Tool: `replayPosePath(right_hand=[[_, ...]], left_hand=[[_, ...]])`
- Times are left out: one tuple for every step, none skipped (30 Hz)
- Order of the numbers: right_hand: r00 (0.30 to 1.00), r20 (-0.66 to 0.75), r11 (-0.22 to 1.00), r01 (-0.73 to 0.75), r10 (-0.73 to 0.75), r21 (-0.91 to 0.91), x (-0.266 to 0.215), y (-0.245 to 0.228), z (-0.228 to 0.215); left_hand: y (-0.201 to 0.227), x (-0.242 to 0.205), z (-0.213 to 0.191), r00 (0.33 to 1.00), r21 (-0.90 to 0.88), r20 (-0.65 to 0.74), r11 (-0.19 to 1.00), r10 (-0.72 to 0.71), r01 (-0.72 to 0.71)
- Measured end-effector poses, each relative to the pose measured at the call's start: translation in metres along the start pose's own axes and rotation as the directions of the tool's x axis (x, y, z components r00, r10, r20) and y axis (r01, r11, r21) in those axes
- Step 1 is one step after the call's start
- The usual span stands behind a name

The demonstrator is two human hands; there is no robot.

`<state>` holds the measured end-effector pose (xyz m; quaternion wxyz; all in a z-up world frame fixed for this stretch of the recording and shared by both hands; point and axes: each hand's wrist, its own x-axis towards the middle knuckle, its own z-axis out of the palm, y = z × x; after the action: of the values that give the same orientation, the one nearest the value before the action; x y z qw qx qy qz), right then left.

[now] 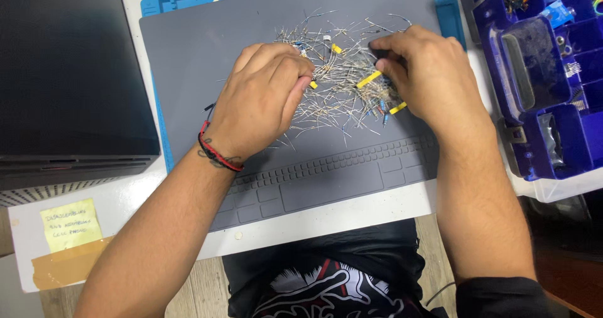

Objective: The person sorts a pile of loose electronic components, including resistors, capacitors, and diodes, on a gray mat. They pick up individual items, separate them, and place them into compartments of a blue plastic organizer box.

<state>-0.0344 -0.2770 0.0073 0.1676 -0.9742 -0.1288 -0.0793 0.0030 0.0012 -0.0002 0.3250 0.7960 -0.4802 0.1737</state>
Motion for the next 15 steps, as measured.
replayPosePath(right_hand=[[1.000,0.016,0.998,-0.017,0.016,0.062,0.000,-0.003,-0.003],[0.999,0.032,0.992,-0.034,0.030,0.123,-0.001,-0.007,-0.007],[0.999,0.032,0.992,-0.031,0.027,0.125,-0.001,-0.005,-0.006],[1.000,0.024,0.992,-0.021,0.018,0.122,-0.001,-0.004,-0.005],[1.000,0.020,0.993,-0.014,0.011,0.119,-0.003,-0.002,-0.004],[1.000,0.024,0.993,-0.014,0.011,0.120,-0.002,-0.003,-0.001],[1.000,-0.009,0.993,-0.008,0.009,0.116,0.000,-0.004,0.002],[0.999,-0.042,0.994,-0.002,0.006,0.111,0.001,-0.004,0.005],[0.999,-0.042,0.994,-0.006,0.010,0.112,0.003,-0.004,0.008],[0.997,-0.066,0.994,-0.022,0.030,0.110,0.005,-0.004,0.012],[0.994,-0.093,0.994,-0.040,0.050,0.105,0.007,-0.004,0.014],[0.994,-0.096,0.994,-0.046,0.055,0.103,0.006,-0.004,0.008],[0.984,-0.180,0.991,0.041,-0.017,0.129,0.004,-0.005,0.003],[0.961,-0.263,0.980,0.130,-0.087,0.148,0.004,-0.007,-0.001],[0.960,-0.265,0.980,0.134,-0.091,0.149,0.000,-0.011,-0.010]], left_hand=[[0.000,0.000,0.000,1.000,0.006,0.001,1.000,0.001,-0.001],[-0.001,-0.001,0.001,1.000,0.012,0.003,1.000,0.001,-0.001],[0.000,0.000,-0.001,1.000,0.015,0.003,1.000,0.000,0.000],[0.000,0.001,-0.002,1.000,0.002,0.008,1.000,0.018,-0.018],[0.000,0.001,-0.002,0.999,-0.015,0.013,0.999,0.034,-0.034],[0.001,0.001,-0.001,0.999,-0.017,0.014,0.999,0.031,-0.031],[0.001,0.002,0.000,0.994,0.018,0.054,0.995,0.096,-0.097],[0.002,0.003,0.001,0.983,0.049,0.095,0.985,0.160,-0.165],[0.006,0.003,0.003,0.982,0.046,0.098,0.985,0.162,-0.167],[0.011,0.003,0.004,0.972,0.052,0.137,0.978,0.191,-0.200],[0.016,0.004,0.006,0.959,0.056,0.174,0.970,0.224,-0.237],[0.017,0.005,0.012,0.957,0.052,0.174,0.969,0.231,-0.243],[0.019,0.004,0.016,0.948,0.014,0.220,0.971,0.231,-0.240],[0.020,0.003,0.019,0.935,-0.024,0.266,0.972,0.233,-0.235],[0.019,0.002,0.021,0.936,-0.019,0.265,0.972,0.232,-0.235]])
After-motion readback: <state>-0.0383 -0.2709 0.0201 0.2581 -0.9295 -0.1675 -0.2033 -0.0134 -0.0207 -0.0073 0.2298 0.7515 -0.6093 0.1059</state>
